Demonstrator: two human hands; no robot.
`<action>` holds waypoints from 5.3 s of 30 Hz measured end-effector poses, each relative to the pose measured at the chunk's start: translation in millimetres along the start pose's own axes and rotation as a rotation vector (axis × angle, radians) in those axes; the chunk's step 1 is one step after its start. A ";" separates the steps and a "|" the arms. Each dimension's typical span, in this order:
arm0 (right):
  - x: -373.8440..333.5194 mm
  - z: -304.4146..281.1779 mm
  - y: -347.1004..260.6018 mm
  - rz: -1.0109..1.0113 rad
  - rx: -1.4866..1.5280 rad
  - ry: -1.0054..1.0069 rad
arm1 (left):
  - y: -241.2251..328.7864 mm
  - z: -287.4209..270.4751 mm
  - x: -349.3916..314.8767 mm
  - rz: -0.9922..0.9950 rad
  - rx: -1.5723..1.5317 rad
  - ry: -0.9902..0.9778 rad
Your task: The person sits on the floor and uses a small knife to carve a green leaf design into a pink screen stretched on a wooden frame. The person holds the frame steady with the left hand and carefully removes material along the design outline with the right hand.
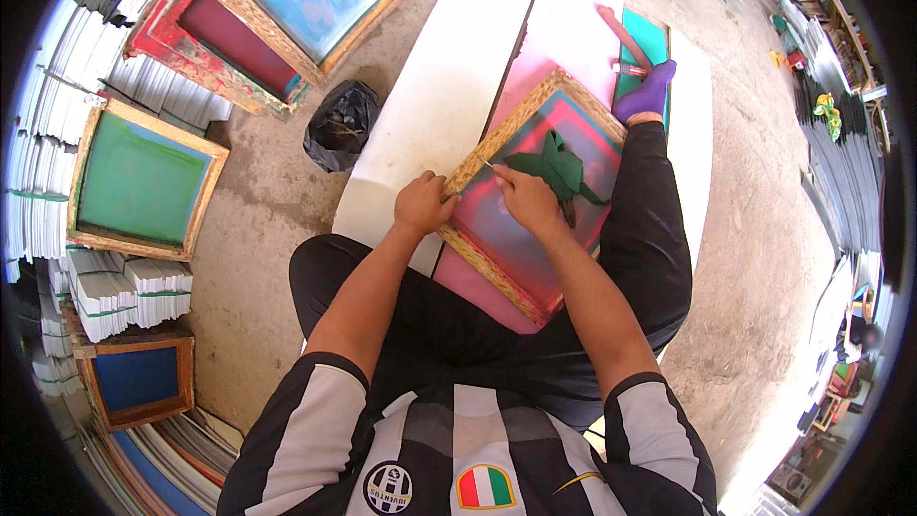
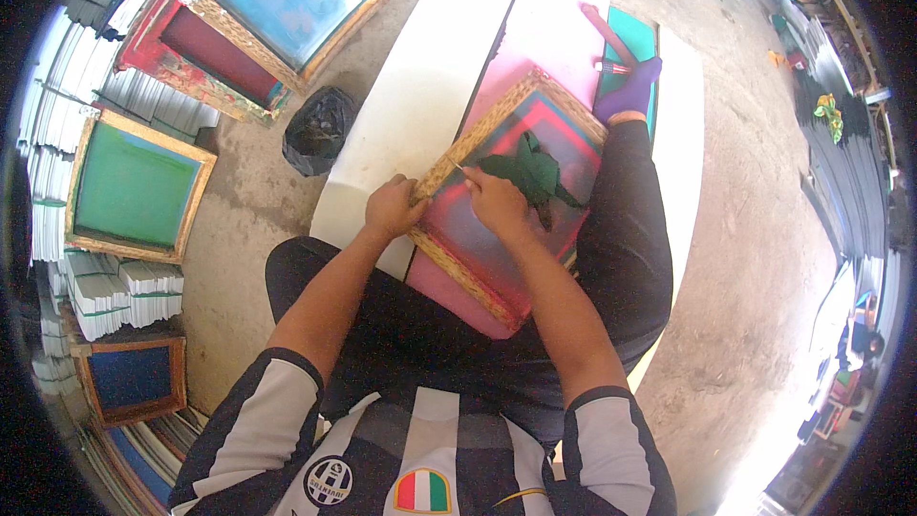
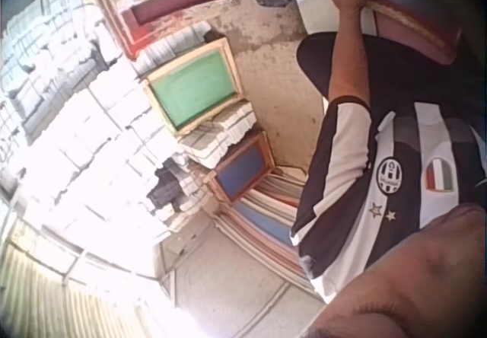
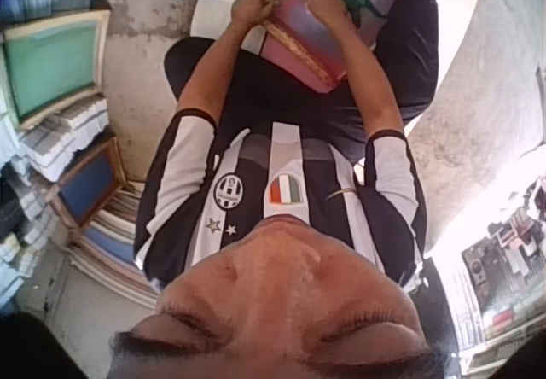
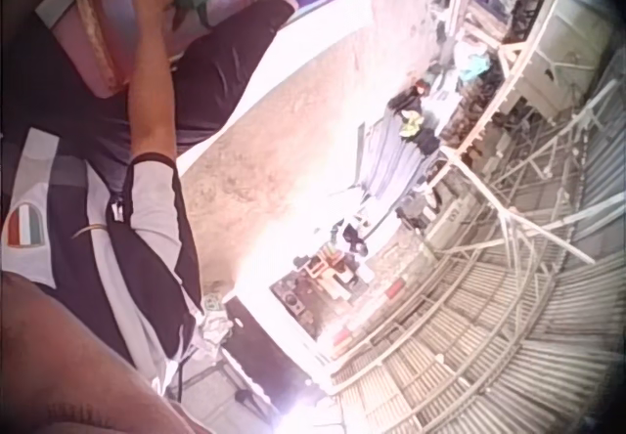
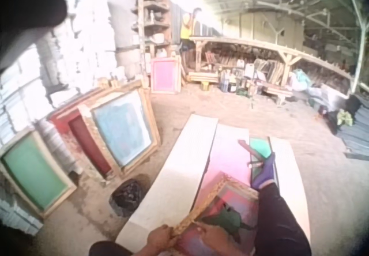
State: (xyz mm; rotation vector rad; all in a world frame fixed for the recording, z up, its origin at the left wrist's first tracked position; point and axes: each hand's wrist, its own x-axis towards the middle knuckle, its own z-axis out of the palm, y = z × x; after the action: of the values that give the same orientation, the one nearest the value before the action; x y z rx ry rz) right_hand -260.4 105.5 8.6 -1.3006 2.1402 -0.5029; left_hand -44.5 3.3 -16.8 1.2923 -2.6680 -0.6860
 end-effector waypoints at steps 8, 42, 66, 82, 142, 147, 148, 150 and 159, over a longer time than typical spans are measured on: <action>-2.0 -18.0 -24.0 0.022 -0.166 -0.069 | -2.0 -1.4 1.9 0.013 -0.025 -0.012; -4.0 13.9 -0.8 0.044 0.033 -0.007 | -5.6 2.2 -2.8 0.011 -0.008 0.024; -14.6 3.3 -10.2 0.014 -0.157 -0.003 | -2.8 2.0 1.9 -0.012 -0.019 -0.002; -15.6 4.5 -18.0 0.091 -0.205 -0.097 | -6.4 3.4 -1.8 0.029 -0.014 0.022; -14.9 46.6 23.9 0.033 0.486 0.023 | 6.2 -5.5 6.9 0.013 0.035 -0.029; -21.4 36.2 6.2 0.109 0.348 0.000 | -3.6 2.3 1.5 -0.001 -0.012 0.013; -22.6 38.1 7.3 -0.028 0.164 0.100 | -5.2 3.8 1.5 0.001 -0.028 0.032; -21.4 34.4 6.6 0.002 0.215 0.083 | -0.6 0.0 2.1 -0.003 -0.017 -0.002; -16.5 17.7 11.9 0.074 0.295 -0.068 | 0.8 -2.8 2.7 -0.031 -0.007 -0.038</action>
State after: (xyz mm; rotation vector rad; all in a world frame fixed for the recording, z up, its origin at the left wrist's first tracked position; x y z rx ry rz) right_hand -251.1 125.2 -7.2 -1.0558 1.9626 -0.7023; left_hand -46.0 0.6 -14.3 1.3342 -2.6789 -0.7303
